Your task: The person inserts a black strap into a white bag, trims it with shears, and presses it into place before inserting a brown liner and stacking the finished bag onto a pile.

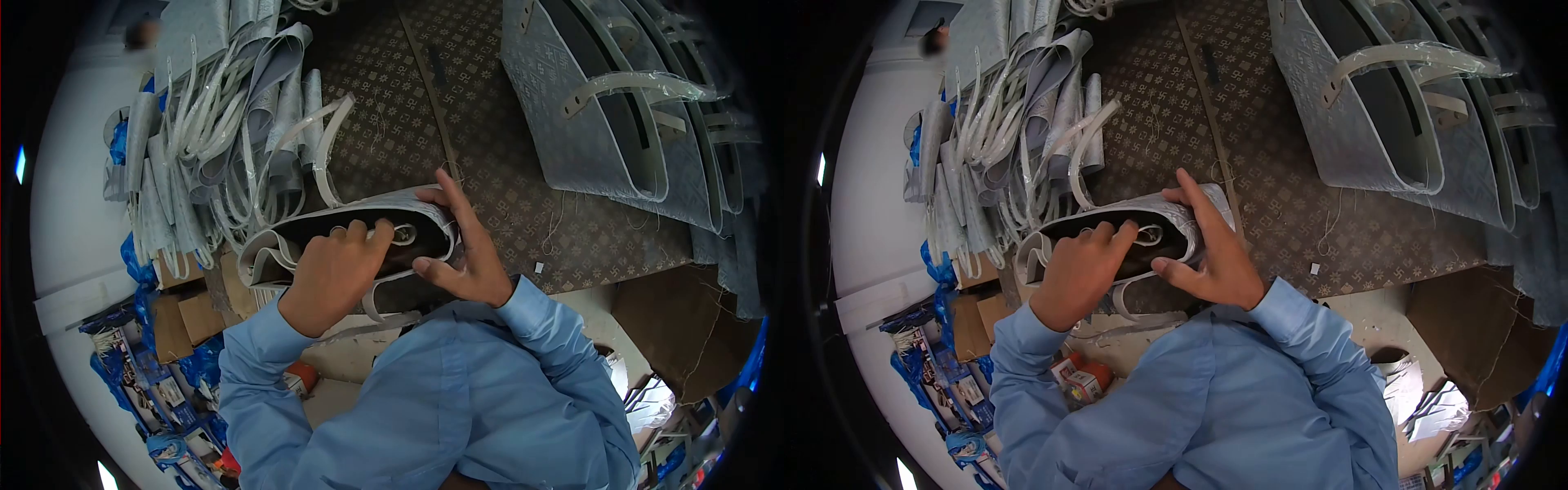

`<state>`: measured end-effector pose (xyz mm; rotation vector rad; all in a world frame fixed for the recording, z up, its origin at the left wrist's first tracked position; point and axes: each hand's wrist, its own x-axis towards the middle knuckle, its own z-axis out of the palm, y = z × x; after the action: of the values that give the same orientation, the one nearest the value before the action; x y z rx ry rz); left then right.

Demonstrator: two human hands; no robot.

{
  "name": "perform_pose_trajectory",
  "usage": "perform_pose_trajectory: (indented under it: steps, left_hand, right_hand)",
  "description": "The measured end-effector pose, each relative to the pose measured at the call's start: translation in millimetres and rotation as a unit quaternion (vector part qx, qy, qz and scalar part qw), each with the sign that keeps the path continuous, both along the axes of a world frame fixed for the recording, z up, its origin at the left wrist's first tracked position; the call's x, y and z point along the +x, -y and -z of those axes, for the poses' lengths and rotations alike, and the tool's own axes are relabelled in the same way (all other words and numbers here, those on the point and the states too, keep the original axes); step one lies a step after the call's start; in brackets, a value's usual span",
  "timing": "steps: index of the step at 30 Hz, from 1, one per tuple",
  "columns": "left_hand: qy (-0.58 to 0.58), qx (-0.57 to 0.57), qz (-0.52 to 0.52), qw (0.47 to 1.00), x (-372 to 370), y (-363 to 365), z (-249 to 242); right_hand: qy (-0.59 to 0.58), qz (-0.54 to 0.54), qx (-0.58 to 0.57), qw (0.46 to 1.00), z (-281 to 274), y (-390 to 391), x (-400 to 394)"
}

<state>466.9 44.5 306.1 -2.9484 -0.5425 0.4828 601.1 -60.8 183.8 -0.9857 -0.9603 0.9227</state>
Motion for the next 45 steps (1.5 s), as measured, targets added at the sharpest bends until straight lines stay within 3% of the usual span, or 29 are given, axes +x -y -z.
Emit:
perform_pose_trajectory:
  steps: [2, 4, 7, 10, 24, 30, 35, 38, 45]
  left_hand:
    - [-0.026, 0.011, -0.001, 1.000, 2, -2, 1]
    - [0.064, -0.115, 0.044, 0.990, 4, -8, -2]
    - [0.159, -0.128, 0.060, 0.977, 6, -6, 9]
    - [0.087, -0.126, 0.047, 0.987, 5, -4, 13]
    - [0.129, -0.135, 0.022, 0.982, 2, -1, 18]
    - [0.148, -0.144, 0.008, 0.978, 1, 0, 24]
    - [0.172, -0.161, -0.007, 0.972, 5, 2, 26]
    - [0.174, -0.146, 0.000, 0.974, 4, 3, 28]
    - [0.197, -0.136, 0.018, 0.971, 3, 2, 31]
  right_hand:
    - [-0.010, 0.001, 0.012, 1.000, 1, 1, -4]
    - [-0.020, 0.006, 0.010, 1.000, 3, 2, -5]
    - [0.019, 0.015, 0.009, 1.000, 5, 0, -1]
    - [0.073, 0.018, 0.007, 0.997, 2, 2, 0]
    - [0.125, 0.016, -0.007, 0.992, 0, 5, 2]
    - [0.168, 0.069, 0.003, 0.983, -8, 10, 3]
    - [0.351, 0.094, -0.103, 0.926, -40, 16, 12]
    - [0.400, 0.093, -0.134, 0.902, -54, 13, 12]
    - [0.382, 0.055, -0.193, 0.902, -61, 6, 11]
